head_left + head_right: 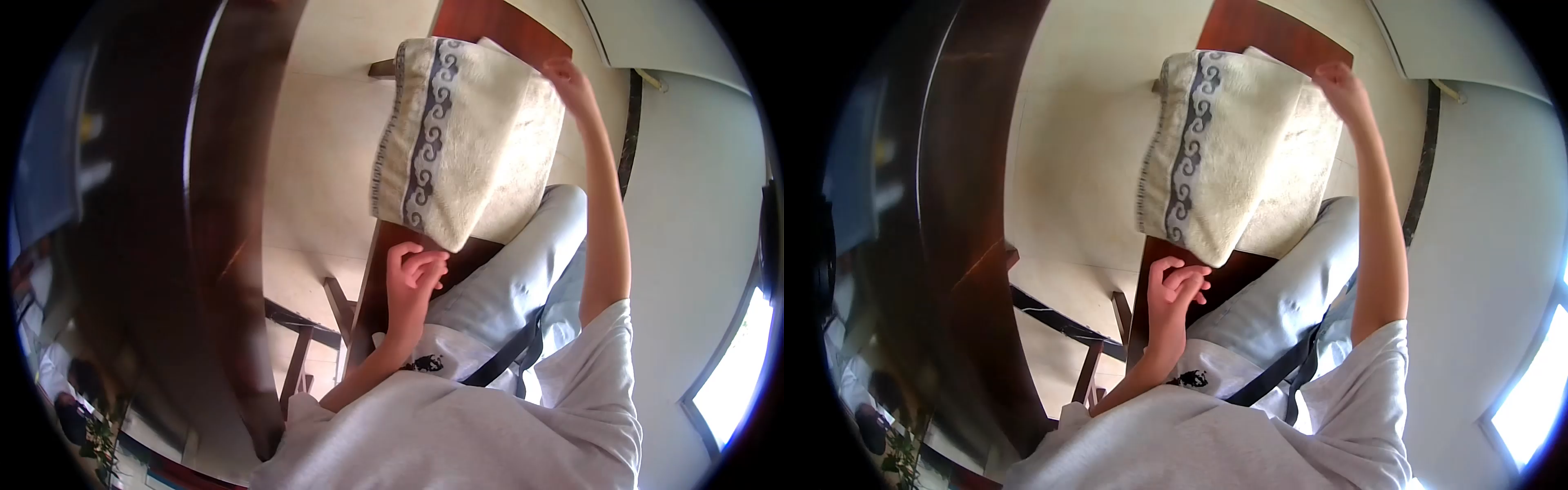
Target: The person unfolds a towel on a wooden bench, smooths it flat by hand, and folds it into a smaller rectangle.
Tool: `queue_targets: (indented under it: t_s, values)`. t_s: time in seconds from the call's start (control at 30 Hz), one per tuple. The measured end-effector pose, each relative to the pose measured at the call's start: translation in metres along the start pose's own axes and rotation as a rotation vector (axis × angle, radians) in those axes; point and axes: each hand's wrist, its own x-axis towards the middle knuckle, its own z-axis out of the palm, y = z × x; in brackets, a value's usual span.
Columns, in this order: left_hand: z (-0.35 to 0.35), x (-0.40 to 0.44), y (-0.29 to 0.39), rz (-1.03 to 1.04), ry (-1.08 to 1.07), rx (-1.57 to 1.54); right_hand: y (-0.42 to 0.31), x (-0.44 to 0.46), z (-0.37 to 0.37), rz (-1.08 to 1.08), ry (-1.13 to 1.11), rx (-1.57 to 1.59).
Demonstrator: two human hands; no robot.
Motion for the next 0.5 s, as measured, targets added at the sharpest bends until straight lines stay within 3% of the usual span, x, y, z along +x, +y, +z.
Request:
queue_targets:
  t_s: [0.03,0.1,0.17,0.23,0.27,0.37,0.4,0.43,0.5]
  values:
    - [-0.007,0.002,-0.01,-0.061,0.045,-0.002,0.01,-0.013,0.002,-0.018,0.066,-0.195]
    - [-0.022,0.013,-0.018,0.069,0.146,0.147,-0.005,-0.027,0.005,0.039,0.093,-0.205]
    - [-0.028,0.023,0.003,0.231,0.222,0.168,-0.019,-0.031,0.016,-0.138,0.183,-0.103]
    - [-0.052,0.042,0.013,0.524,0.416,0.624,-0.036,-0.018,0.038,-0.359,0.24,-0.156]
    - [-0.054,0.051,0.023,0.534,0.41,0.634,-0.062,-0.019,0.049,-0.463,0.18,-0.122]
    - [-0.053,0.084,0.046,0.607,0.468,0.67,-0.117,-0.01,0.096,-0.443,0.084,-0.563]
    - [-0.064,0.103,0.04,0.332,0.293,0.626,-0.135,-0.007,0.11,-0.359,0.017,-0.628]
    - [-0.074,0.118,0.036,0.059,0.118,0.576,-0.137,0.002,0.128,-0.338,0.088,-0.632]
    - [-0.081,0.122,0.022,0.119,0.068,0.56,-0.157,0.002,0.124,-0.348,-0.027,-0.698]
